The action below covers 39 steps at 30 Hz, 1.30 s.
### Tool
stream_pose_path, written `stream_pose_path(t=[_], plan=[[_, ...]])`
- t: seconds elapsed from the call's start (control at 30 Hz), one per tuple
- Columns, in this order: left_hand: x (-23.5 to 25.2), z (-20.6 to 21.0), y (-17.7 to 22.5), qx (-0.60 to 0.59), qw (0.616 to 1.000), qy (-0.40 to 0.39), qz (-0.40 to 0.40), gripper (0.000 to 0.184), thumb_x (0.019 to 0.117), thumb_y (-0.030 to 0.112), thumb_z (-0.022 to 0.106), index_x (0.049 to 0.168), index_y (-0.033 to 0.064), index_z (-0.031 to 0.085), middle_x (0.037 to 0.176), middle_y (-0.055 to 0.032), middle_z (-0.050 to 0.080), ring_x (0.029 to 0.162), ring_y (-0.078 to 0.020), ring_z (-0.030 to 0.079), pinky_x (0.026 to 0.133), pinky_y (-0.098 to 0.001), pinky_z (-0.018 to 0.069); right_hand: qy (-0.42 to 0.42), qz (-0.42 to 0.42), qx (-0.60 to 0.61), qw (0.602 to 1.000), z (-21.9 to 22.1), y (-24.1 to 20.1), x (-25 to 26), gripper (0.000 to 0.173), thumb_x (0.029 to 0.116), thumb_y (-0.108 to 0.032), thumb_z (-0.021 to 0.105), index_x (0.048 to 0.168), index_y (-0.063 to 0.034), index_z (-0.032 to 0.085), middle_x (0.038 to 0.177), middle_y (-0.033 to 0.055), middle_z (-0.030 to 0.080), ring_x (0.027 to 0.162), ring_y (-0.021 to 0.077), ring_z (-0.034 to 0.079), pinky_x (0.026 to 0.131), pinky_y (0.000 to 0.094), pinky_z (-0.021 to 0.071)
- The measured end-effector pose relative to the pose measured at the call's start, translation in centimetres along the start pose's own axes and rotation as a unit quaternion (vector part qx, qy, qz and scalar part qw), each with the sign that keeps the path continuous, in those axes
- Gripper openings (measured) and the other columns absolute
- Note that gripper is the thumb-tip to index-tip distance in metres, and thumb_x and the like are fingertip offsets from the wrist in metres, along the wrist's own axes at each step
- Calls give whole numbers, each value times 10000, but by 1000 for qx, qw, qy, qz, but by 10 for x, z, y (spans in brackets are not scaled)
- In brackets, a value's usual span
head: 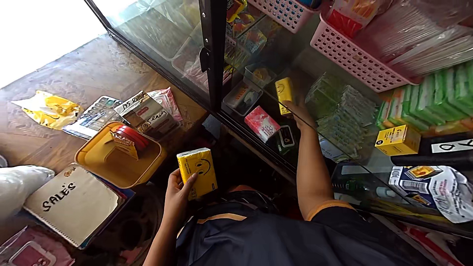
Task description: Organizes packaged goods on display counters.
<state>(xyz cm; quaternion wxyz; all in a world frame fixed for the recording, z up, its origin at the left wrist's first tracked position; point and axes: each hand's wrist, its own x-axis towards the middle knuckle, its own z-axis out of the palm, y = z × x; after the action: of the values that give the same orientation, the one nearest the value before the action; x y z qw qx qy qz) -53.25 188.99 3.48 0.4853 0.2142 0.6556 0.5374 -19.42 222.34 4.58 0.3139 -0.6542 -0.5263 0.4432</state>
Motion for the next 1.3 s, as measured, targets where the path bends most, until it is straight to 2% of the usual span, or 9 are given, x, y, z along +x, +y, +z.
stream_pose_path(t=[0.1,0.2,0.5,0.7,0.87,1.07,1.17,1.23,1.3], plan=[[11,4,1,61,998,11,22,591,956,277,672,1410,-5,419,1181,-114,658,973,-123,708,825,-292,613,-151,32,311,938,-10,-2,-63,487,994,-446,526,1374,-143,491,1130,107,691,882,232,715,735,402,626],[20,12,12,125,991,-1,56,610,967,328,670,1439,35,417,1181,-116,654,954,-127,706,827,-325,608,-290,65,422,856,5,14,-114,568,852,-589,699,1230,-168,646,1088,106,742,907,269,745,713,453,641],[45,-13,49,145,983,-102,52,655,1038,403,579,1580,186,282,1281,-162,634,1002,-247,711,867,-475,598,-515,1,511,688,74,28,-210,832,785,-597,794,1460,-168,566,1476,212,553,1272,414,616,916,531,608],[35,-36,47,172,964,-198,45,550,1016,321,644,1522,223,451,1189,-110,703,946,-210,729,843,-442,613,-470,-67,310,824,80,5,-227,578,786,-297,861,1310,-245,622,1110,-43,753,988,90,726,871,327,621],[40,-62,77,334,876,-347,32,547,973,336,711,1471,194,536,1206,-115,705,1015,-227,708,917,-489,572,-528,-181,-100,824,101,-55,-250,510,800,-308,828,1243,-114,667,1044,15,747,923,87,718,822,328,626],[21,-68,68,338,806,-485,15,396,1098,359,435,1446,245,587,1256,-4,700,1089,-100,670,982,-382,538,-450,-223,-100,859,128,-67,-290,437,835,-342,816,1175,-89,712,1142,30,681,1063,94,651,918,319,571],[25,-83,55,236,814,-529,-43,788,978,757,247,1479,229,549,1341,25,664,1190,-83,630,1017,-332,515,-432,-247,-110,860,131,-57,-305,460,897,-361,769,1229,-51,693,1164,86,661,1098,121,627,954,301,536],[34,-84,58,259,773,-577,-43,1127,725,981,426,1550,213,453,1373,-23,647,1224,-114,622,1039,-361,512,-419,-256,-119,863,136,-51,-312,472,909,-381,752,1248,-59,687,1170,102,644,1106,153,613,964,327,524],[36,-70,78,351,693,-629,-14,1224,701,888,611,1626,174,248,1419,-106,587,1229,-170,606,1038,-426,506,-409,-267,-133,862,139,-53,-315,486,904,-404,753,1260,-80,690,1213,110,636,1133,185,613,978,373,526]])
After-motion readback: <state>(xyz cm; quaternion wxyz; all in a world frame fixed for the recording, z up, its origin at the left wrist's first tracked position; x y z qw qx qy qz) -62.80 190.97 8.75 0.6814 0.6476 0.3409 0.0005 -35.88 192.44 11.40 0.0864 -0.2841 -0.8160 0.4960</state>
